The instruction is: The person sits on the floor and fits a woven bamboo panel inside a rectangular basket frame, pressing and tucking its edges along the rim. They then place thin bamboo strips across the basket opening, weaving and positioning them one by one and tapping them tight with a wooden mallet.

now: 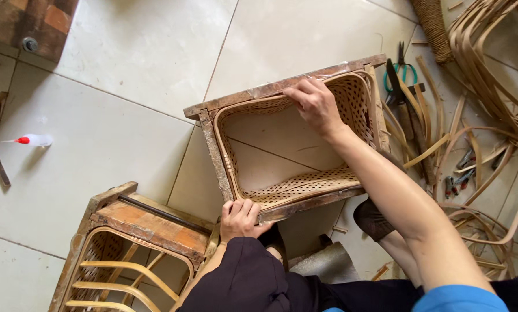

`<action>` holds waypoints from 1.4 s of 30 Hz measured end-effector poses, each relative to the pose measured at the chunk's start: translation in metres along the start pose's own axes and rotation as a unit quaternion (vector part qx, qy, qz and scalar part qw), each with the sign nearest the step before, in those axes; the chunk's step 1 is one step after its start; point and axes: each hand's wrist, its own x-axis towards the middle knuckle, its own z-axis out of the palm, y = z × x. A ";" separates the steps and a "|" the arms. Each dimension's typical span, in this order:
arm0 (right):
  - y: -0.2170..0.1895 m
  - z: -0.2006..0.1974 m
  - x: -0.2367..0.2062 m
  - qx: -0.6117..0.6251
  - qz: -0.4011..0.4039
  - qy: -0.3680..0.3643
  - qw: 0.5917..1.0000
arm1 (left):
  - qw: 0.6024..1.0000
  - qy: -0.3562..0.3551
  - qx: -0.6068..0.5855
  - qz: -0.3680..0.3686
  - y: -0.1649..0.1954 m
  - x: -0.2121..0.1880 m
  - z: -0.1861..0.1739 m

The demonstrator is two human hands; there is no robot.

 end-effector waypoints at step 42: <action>0.013 -0.033 -0.049 -0.007 -0.054 -0.039 0.998 | 0.998 0.048 -0.010 0.049 -0.003 0.206 0.069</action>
